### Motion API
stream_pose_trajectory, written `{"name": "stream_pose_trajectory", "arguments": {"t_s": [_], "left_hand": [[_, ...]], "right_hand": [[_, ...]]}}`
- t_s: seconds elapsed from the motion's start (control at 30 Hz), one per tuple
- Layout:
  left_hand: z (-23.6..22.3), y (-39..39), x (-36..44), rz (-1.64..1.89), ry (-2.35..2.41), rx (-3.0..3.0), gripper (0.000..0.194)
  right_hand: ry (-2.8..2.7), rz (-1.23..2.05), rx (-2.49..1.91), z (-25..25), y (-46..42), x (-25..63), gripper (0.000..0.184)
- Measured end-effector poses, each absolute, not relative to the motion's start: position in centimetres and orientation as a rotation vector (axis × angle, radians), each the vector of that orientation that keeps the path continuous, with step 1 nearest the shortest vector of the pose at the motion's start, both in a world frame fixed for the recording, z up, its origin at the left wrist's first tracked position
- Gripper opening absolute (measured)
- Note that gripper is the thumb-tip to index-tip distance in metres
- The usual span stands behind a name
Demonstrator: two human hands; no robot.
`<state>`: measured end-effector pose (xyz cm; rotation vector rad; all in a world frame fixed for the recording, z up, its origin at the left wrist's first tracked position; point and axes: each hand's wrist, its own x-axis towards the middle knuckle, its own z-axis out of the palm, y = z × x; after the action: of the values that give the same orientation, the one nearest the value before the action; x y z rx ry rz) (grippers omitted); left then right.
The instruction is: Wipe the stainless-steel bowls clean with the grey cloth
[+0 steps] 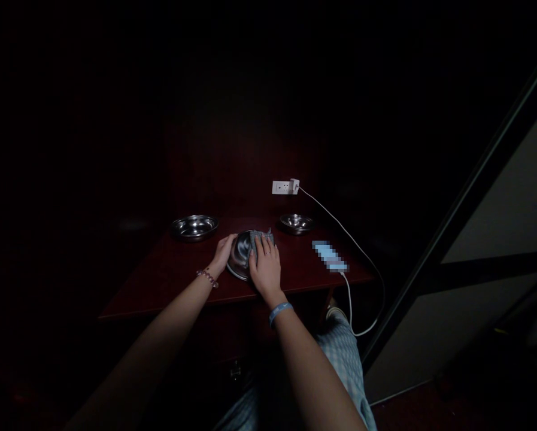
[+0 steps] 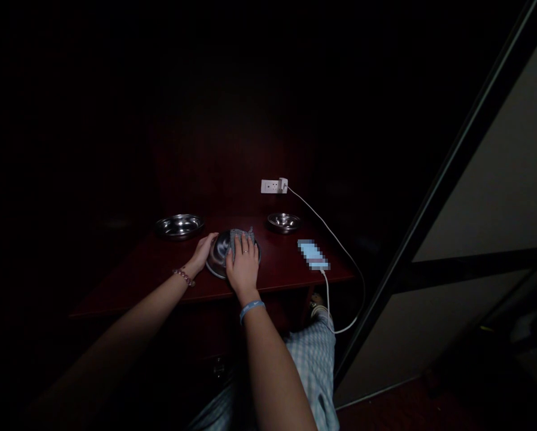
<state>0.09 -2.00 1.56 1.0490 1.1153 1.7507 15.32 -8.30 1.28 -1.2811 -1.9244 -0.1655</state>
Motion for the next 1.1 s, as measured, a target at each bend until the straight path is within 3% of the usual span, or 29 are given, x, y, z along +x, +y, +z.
{"name": "stream_pose_trajectory", "arguments": {"t_s": [0.6, 1.1], "left_hand": [[1.1, -1.6, 0.0, 1.731, 1.182, 1.082, 0.031], [0.7, -0.7, -0.4, 1.75, 1.199, 1.06, 0.017]], "right_hand": [[-1.92, -0.196, -1.281, 0.9, -7.9, 15.3, 0.053], [-1.928, -0.197, -1.27, 0.6, -7.9, 15.2, 0.052]]}}
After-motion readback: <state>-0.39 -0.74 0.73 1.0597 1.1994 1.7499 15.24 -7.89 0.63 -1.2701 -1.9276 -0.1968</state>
